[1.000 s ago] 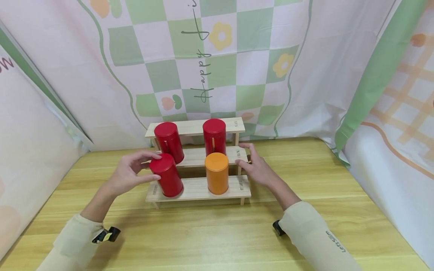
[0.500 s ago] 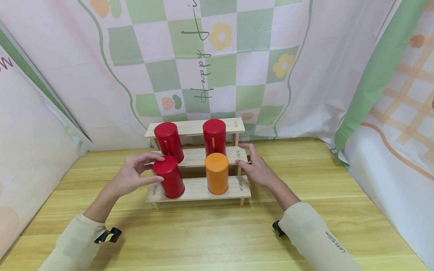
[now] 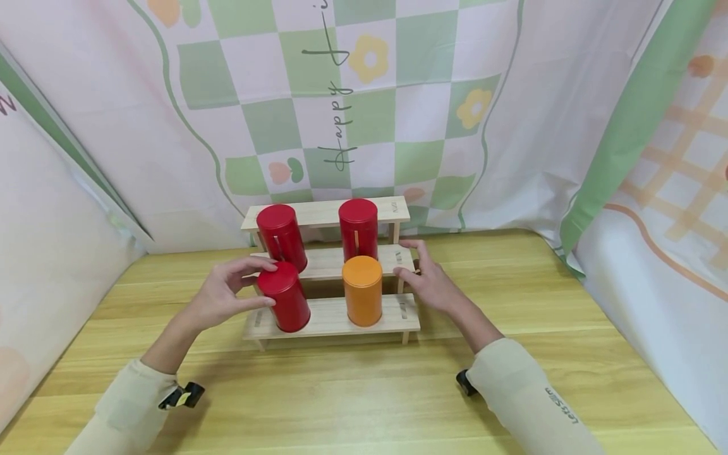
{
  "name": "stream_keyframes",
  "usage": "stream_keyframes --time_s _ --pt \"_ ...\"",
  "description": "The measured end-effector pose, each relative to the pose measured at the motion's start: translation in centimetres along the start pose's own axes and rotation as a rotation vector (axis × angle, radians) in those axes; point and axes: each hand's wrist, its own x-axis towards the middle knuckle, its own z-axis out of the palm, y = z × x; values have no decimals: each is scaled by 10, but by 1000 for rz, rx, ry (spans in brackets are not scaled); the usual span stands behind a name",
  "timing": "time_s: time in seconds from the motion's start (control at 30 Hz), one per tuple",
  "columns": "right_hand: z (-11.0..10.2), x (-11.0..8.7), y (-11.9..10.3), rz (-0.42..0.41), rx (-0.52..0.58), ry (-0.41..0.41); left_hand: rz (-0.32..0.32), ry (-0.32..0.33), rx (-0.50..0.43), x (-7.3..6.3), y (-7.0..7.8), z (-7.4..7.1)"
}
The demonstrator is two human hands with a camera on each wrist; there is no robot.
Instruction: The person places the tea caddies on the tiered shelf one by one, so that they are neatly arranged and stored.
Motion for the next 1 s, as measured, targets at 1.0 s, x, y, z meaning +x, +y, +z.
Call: stream_keyframes --time_s 1.0 --pt "-2 1 1 2 -4 -18 18 -21 -33 -5 -4 -4"
